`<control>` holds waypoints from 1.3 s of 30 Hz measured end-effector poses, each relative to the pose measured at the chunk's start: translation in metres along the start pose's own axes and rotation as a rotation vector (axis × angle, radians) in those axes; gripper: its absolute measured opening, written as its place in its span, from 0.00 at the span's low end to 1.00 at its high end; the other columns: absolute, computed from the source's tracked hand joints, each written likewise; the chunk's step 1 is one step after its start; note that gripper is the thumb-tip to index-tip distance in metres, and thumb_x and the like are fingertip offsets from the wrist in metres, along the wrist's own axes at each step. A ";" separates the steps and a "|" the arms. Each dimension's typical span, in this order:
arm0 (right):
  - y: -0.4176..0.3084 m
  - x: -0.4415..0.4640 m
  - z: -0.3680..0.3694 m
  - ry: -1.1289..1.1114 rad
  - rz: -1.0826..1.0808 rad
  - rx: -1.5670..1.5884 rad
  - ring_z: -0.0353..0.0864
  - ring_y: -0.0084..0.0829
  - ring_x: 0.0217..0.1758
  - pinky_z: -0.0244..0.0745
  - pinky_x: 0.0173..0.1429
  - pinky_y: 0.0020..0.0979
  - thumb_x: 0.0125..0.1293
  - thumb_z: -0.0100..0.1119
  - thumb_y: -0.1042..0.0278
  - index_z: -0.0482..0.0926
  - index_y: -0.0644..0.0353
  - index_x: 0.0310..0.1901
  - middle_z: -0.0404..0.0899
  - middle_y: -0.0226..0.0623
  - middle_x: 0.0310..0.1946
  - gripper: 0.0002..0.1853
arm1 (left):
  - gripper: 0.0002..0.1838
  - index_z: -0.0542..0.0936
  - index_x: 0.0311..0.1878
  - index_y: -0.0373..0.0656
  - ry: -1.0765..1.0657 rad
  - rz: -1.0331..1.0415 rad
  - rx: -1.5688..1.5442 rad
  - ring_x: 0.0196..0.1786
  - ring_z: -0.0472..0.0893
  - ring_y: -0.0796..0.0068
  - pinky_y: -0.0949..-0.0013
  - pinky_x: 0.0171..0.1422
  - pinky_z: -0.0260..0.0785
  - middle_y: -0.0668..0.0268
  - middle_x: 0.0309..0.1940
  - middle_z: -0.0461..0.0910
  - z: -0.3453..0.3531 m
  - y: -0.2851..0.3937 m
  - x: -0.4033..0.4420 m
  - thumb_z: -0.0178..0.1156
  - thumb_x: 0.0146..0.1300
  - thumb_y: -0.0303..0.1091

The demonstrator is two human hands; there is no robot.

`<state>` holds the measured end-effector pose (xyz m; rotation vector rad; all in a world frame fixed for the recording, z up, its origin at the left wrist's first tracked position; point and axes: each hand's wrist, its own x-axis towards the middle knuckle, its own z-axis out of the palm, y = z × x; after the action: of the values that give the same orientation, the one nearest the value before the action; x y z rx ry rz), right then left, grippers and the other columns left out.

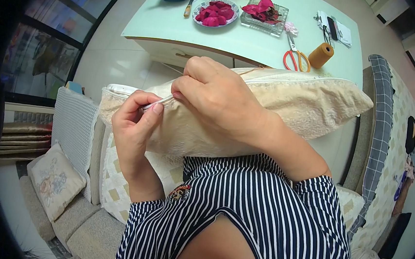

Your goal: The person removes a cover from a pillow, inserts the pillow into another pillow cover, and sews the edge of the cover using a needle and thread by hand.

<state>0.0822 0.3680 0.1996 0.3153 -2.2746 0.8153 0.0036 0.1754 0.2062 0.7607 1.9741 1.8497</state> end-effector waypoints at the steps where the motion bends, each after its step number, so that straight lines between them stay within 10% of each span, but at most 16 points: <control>1: 0.001 0.000 0.000 0.013 0.004 0.009 0.77 0.39 0.35 0.74 0.36 0.37 0.58 0.69 0.75 0.80 0.62 0.35 0.72 0.38 0.32 0.06 | 0.03 0.83 0.40 0.35 -0.002 -0.008 -0.023 0.34 0.73 0.88 0.81 0.38 0.63 0.72 0.34 0.80 0.000 0.000 0.000 0.67 0.64 0.21; 21: 0.006 0.002 -0.008 -0.071 0.012 -0.030 0.77 0.35 0.33 0.75 0.36 0.33 0.58 0.72 0.78 0.82 0.62 0.40 0.74 0.38 0.34 0.10 | 0.04 0.83 0.41 0.36 -0.017 -0.067 -0.079 0.34 0.72 0.89 0.81 0.38 0.62 0.74 0.34 0.79 -0.006 0.001 0.001 0.67 0.64 0.23; 39: 0.034 0.001 -0.045 0.391 0.364 -0.376 0.77 0.31 0.34 0.76 0.36 0.32 0.69 0.61 0.72 0.80 0.62 0.44 0.74 0.37 0.38 0.05 | 0.03 0.84 0.39 0.36 0.015 -0.035 -0.050 0.32 0.71 0.90 0.82 0.35 0.59 0.75 0.32 0.79 -0.010 -0.002 -0.002 0.67 0.63 0.22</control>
<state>0.0909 0.4232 0.2096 -0.4074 -2.0743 0.5432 -0.0009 0.1665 0.2047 0.6945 1.9301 1.8825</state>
